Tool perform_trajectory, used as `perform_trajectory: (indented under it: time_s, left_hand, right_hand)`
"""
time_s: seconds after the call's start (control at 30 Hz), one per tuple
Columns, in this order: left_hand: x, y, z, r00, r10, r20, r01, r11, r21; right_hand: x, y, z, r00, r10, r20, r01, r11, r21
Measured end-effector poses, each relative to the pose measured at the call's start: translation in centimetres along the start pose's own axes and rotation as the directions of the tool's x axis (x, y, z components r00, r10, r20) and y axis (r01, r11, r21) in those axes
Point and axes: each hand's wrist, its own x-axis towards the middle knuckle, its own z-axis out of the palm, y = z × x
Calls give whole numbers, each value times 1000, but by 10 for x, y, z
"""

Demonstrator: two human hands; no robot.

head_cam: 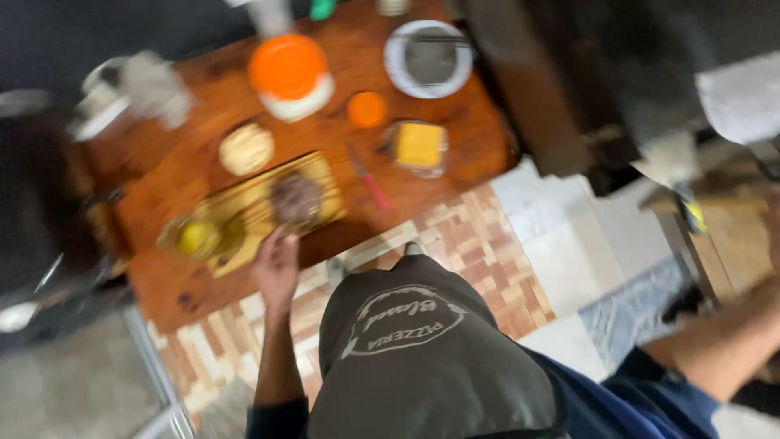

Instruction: Assemble and prepare a burger including cooking the patty on a grill and adding toppings.

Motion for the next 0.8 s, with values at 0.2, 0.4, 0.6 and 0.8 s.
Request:
perform_trajectory:
  time_s: [0.2, 0.4, 0.6, 0.8]
  left_hand:
    - [-14, 28, 30, 995, -103, 7, 104, 990, -98]
    - [-36, 60, 50, 973, -232, -15, 232, 973, -24]
    - [-47, 93, 61, 960, -281, -23, 280, 960, -19]
    - [-51, 83, 65, 968, -238, -85, 241, 970, 30]
  right_hand:
    - [-60, -63, 13, 889, -278, -365, 162, 934, -319]
    - [-39, -20, -11, 937, -131, -324, 61, 974, -219]
    - [-18, -34, -7, 955, -229, -188, 163, 936, -312]
    - [18, 68, -25, 992, -93, -90, 88, 995, -53]
